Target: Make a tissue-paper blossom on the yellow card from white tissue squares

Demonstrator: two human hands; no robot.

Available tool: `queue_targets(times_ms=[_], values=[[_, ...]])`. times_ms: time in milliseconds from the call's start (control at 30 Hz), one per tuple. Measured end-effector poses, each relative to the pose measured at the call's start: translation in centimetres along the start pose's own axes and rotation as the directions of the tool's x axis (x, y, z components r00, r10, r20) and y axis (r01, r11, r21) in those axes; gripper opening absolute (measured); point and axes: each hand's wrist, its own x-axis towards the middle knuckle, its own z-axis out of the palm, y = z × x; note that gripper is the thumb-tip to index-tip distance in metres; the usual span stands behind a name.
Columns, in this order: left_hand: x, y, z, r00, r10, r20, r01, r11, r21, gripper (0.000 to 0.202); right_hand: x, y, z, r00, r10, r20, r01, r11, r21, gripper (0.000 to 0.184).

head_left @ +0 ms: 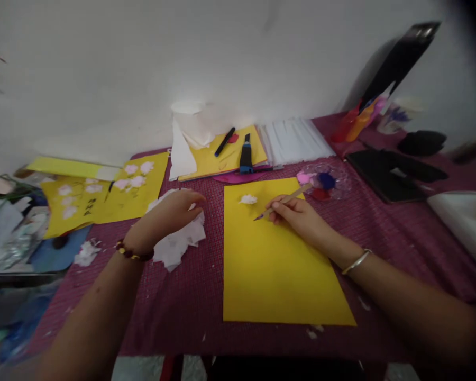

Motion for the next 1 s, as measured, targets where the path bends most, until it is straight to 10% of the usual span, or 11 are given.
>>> queue_targets(times_ms=[400, 733, 1000], values=[[2.0, -2.5, 1.6, 0.963, -0.104, 0.249, 0.098, 0.995, 0.035, 0.011, 0.4, 1.3, -0.6, 0.991, -0.046, 0.124, 0.055, 0.996, -0.075, 0.019], [-0.4, 1.2, -1.1, 0.964, -0.027, -0.266, -0.010, 0.991, -0.135, 0.010, 0.0, 1.3, -0.3, 0.992, -0.089, 0.091, 0.095, 0.994, -0.056, 0.025], [1.6, -2.3, 3.0, 0.992, -0.117, 0.048, 0.106, 0.976, 0.193, 0.013, -0.4, 1.1, 0.0, 0.994, -0.073, 0.083, 0.081, 0.991, -0.105, 0.022]])
